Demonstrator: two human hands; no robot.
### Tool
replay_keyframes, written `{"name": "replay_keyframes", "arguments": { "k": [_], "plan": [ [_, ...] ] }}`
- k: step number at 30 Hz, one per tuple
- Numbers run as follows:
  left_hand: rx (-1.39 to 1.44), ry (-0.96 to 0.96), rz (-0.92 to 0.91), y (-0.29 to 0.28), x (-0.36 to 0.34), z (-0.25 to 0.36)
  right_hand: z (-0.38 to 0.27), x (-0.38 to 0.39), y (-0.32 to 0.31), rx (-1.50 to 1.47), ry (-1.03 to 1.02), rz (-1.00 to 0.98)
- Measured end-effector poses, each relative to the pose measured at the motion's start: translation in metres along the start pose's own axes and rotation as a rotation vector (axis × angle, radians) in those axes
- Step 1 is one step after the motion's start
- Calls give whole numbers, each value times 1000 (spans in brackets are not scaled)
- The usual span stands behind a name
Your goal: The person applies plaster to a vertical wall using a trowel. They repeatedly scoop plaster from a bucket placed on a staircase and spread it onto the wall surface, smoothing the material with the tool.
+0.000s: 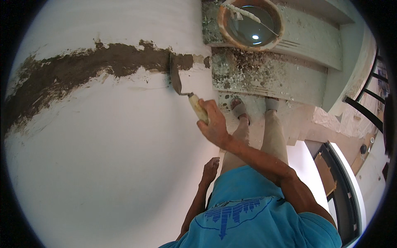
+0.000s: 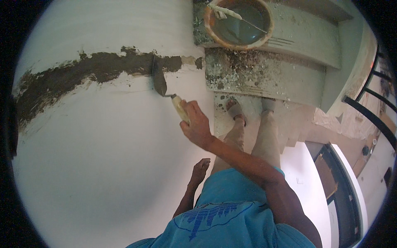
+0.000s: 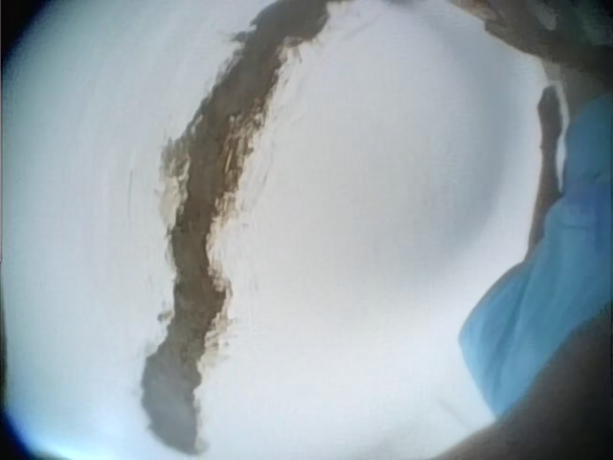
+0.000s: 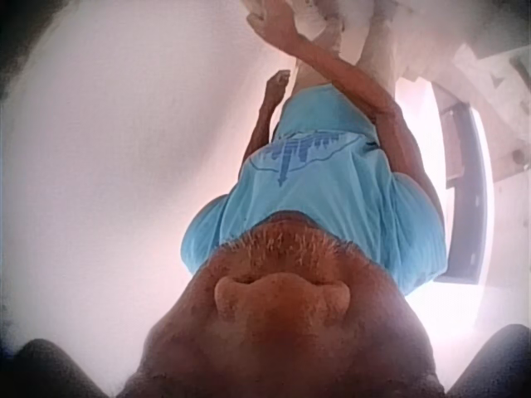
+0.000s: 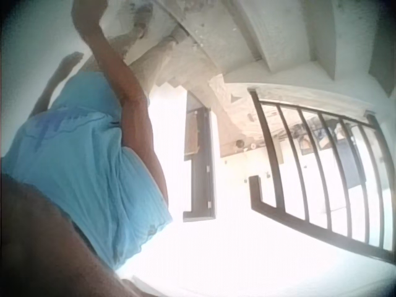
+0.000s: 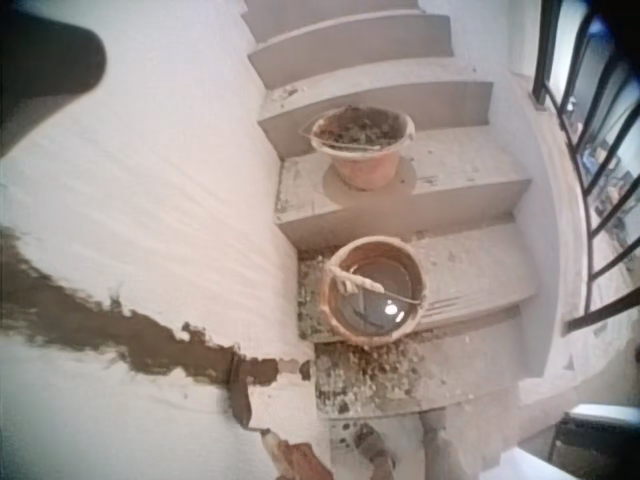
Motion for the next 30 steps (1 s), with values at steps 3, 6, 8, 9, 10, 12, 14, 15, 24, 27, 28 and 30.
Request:
{"name": "replay_keyframes", "arguments": {
  "k": [3, 6, 8, 9, 10, 12, 14, 15, 24, 27, 28, 30],
  "plan": [
    [18, -17, 10, 3, 5, -3, -6, 27, 3, -98, 69, -72],
    [18, -21, 10, 2, 7, 3, -7, 40, -12, -164, 34, -131],
    [3, 3, 1, 0, 6, 9, -4, 40, -21, -171, 5, -114],
    [-3, 9, 2, 0, 5, 11, -1, 36, -25, -155, -4, -83],
    [-9, 15, 4, 0, 5, 13, 2, 31, -27, -139, -15, -52],
    [-17, 7, 9, 0, 6, 15, 11, 18, -28, -128, 14, -4],
    [-20, -18, 14, 1, 9, 16, 17, 6, -26, -132, 20, 28],
    [-25, -22, 15, 2, 9, 15, 17, 4, -21, -119, 20, 0],
    [23, 82, 82, -26, 39, 36, 31, 43, -44, -146, 166, -115],
    [-73, 86, 171, -55, 60, 80, 54, 29, -53, -12, 348, -60],
    [-85, 113, 201, -68, 64, 103, 69, 22, -53, 3, 348, -29],
    [-163, 230, 320, -95, 75, 146, 93, 9, -47, 14, 291, 26]
  ]
}}
Point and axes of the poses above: each hand's wrist, its own x-axis away from the middle knuckle, its own y-axis out of the palm, z = x × y, the point moved 8 cm from there along -x, towards the middle knuckle, and after that the axes turned 5 degrees about z, right-handed, at the moved point
